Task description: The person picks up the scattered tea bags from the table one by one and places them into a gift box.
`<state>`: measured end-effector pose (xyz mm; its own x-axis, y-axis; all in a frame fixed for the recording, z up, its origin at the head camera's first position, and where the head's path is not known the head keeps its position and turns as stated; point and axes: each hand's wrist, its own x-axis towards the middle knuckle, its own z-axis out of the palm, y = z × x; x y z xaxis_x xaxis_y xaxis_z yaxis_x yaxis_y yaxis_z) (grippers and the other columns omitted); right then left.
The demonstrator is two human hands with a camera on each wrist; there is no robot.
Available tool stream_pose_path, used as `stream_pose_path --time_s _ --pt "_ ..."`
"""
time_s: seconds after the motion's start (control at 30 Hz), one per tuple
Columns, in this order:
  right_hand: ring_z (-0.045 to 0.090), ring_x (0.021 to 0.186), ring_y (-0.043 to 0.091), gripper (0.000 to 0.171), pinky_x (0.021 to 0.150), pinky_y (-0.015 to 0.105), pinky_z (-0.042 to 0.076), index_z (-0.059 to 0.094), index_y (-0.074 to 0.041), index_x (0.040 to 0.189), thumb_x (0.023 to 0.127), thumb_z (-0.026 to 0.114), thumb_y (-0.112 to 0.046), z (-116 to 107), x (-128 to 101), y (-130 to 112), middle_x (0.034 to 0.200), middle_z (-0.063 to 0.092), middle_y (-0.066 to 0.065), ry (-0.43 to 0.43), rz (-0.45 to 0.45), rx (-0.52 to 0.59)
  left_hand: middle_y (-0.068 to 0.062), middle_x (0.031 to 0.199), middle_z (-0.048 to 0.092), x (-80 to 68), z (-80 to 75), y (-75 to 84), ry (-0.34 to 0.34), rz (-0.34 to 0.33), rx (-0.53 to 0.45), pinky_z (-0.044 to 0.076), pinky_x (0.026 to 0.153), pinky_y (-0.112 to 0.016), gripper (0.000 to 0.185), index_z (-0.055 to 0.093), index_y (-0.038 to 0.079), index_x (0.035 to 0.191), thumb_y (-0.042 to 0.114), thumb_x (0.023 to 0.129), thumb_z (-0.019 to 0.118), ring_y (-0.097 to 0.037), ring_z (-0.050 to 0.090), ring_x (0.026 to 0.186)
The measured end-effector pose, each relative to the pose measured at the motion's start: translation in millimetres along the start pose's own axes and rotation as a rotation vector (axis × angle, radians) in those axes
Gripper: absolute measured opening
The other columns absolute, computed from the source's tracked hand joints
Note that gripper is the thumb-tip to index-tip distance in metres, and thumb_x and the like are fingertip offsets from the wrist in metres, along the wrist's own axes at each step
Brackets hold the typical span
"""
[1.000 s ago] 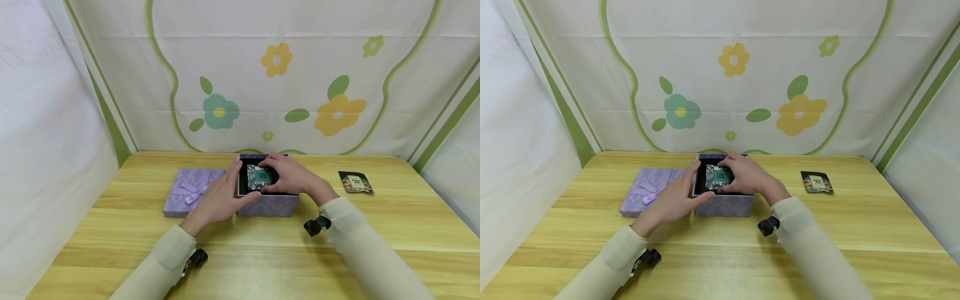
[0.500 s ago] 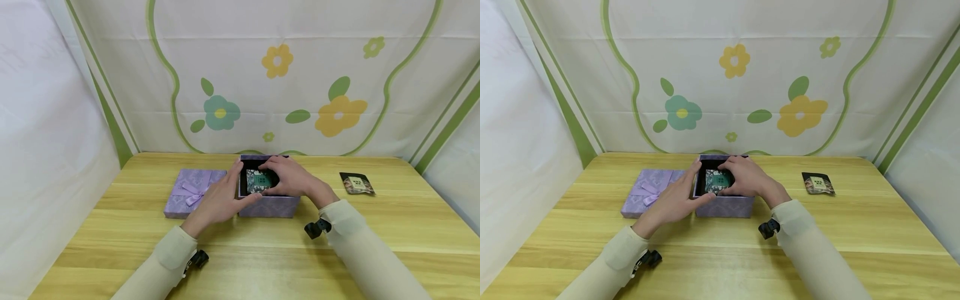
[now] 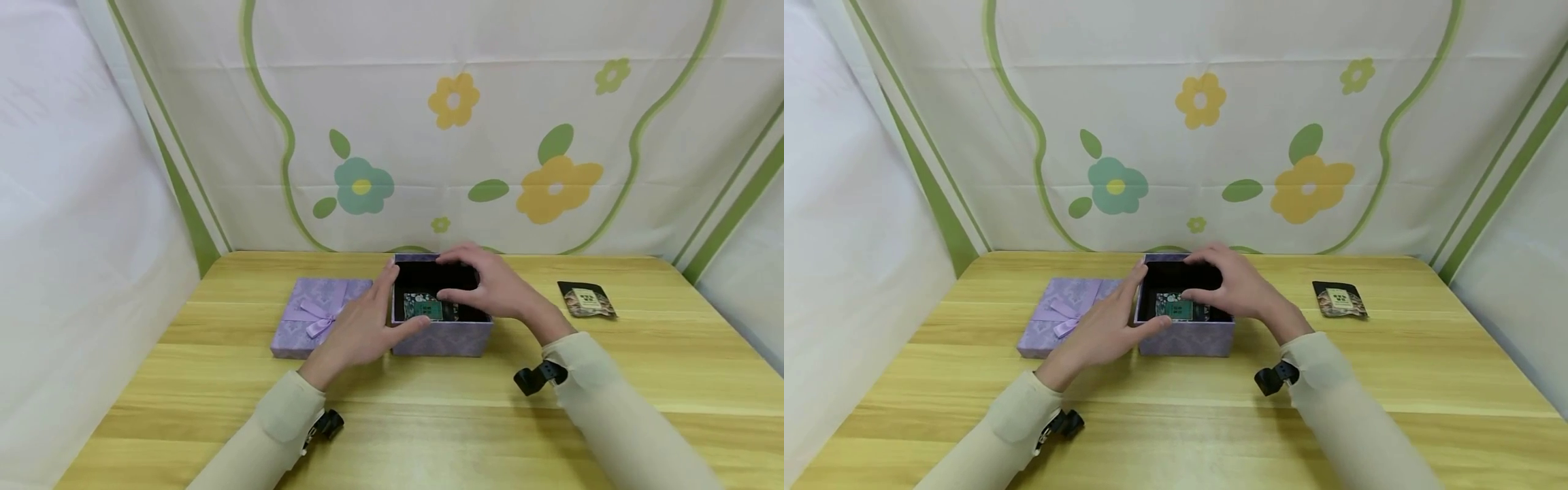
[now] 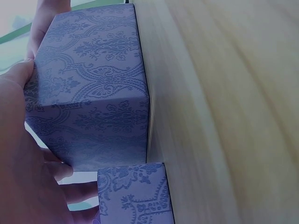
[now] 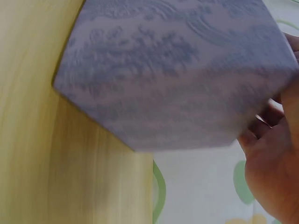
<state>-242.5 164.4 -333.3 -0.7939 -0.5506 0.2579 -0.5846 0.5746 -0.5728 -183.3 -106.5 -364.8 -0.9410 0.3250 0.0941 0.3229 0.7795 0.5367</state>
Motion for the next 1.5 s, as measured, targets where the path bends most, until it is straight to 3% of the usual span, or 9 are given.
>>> stream_pose_path --time_s 0.13,0.27,0.4,0.47,0.53,0.67,0.97,1.33,1.5 --pt "0.056 0.137 0.027 0.054 0.114 0.055 0.045 0.066 -0.015 0.142 0.094 0.083 -0.034 -14.8 -11.8 10.5 0.148 0.06 0.003 0.059 -0.014 0.002 0.016 0.179 0.002 0.7 -0.5 0.6 -0.004 -0.01 0.006 0.058 0.078 -0.044 0.111 0.0 0.034 0.173 0.09 0.09 0.048 -0.027 0.074 0.109" --pt "0.057 0.135 0.026 0.052 0.112 0.052 0.045 0.066 -0.016 0.142 0.095 0.083 -0.029 -33.1 -28.1 26.5 0.147 0.062 0.004 0.107 0.002 -0.036 0.02 0.178 -0.001 2.0 -0.9 1.1 -0.013 -0.007 0.002 0.047 0.06 -0.036 0.111 0.0 0.035 0.172 0.09 0.09 0.048 -0.019 0.07 0.081" --pt "0.056 0.136 0.024 0.052 0.11 0.034 0.041 0.066 -0.021 0.142 0.094 0.084 -0.029 -52.2 -48.8 43.7 0.149 0.061 0.002 0.13 0.076 -0.076 0.018 0.179 -0.003 3.0 -0.4 1.9 -0.024 0.004 -0.003 0.042 0.055 -0.037 0.11 0.0 0.033 0.173 0.089 0.091 0.049 -0.016 0.059 0.06" --pt "0.055 0.136 0.024 0.052 0.11 0.032 0.039 0.065 -0.023 0.143 0.095 0.083 -0.029 -61.2 -59.1 51.9 0.15 0.059 0.002 0.127 0.123 -0.084 0.016 0.18 -0.002 3.4 0.0 2.1 -0.027 0.006 -0.006 0.04 0.054 -0.038 0.111 0.0 0.033 0.173 0.089 0.091 0.049 -0.017 0.055 0.054" --pt "0.054 0.136 0.027 0.054 0.11 0.036 0.037 0.063 -0.024 0.145 0.095 0.082 -0.03 -69.4 -69.0 60.4 0.151 0.058 0.003 0.119 0.156 -0.089 0.015 0.18 -0.002 3.9 0.6 2.2 -0.028 0.006 -0.006 0.04 0.053 -0.038 0.111 0.0 0.032 0.173 0.089 0.091 0.049 -0.017 0.055 0.053" --pt "0.05 0.138 0.035 0.06 0.111 0.054 0.036 0.057 -0.019 0.151 0.097 0.081 -0.03 -82.8 -87.4 79.4 0.154 0.054 0.009 0.097 0.201 -0.092 0.016 0.18 -0.002 4.3 1.0 2.8 -0.031 0.001 -0.008 0.04 0.052 -0.038 0.111 0.0 0.034 0.173 0.089 0.09 0.049 -0.017 0.056 0.054" --pt "0.043 0.14 0.047 0.075 0.108 0.071 0.034 0.047 -0.009 0.159 0.095 0.082 -0.025 -99.0 -111.6 120.0 0.158 0.047 0.021 0.042 0.251 -0.069 0.02 0.178 -0.002 3.6 0.2 3.1 -0.032 -0.007 -0.013 0.039 0.051 -0.038 0.111 -0.003 0.036 0.172 0.09 0.09 0.048 -0.017 0.056 0.055" --pt "0.029 0.148 0.061 0.098 0.108 0.079 0.03 0.033 -0.001 0.165 0.088 0.087 -0.029 -101.3 -123.8 153.7 0.166 0.033 0.034 -0.117 0.35 -0.069 0.017 0.179 -0.001 3.2 -0.2 1.4 -0.014 0.005 0.0 0.042 0.052 -0.038 0.11 0.0 0.034 0.173 0.088 0.091 0.05 -0.014 0.063 0.072" --pt "0.026 0.149 0.064 0.102 0.109 0.08 0.029 0.031 0.0 0.166 0.086 0.089 -0.03 -101.4 -129.3 163.5 0.165 0.03 0.037 -0.144 0.385 -0.089 0.017 0.179 -0.001 3.3 -0.9 2.0 -0.021 0.006 -0.006 0.042 0.053 -0.038 0.11 -0.001 0.034 0.172 0.088 0.091 0.05 -0.014 0.062 0.069"
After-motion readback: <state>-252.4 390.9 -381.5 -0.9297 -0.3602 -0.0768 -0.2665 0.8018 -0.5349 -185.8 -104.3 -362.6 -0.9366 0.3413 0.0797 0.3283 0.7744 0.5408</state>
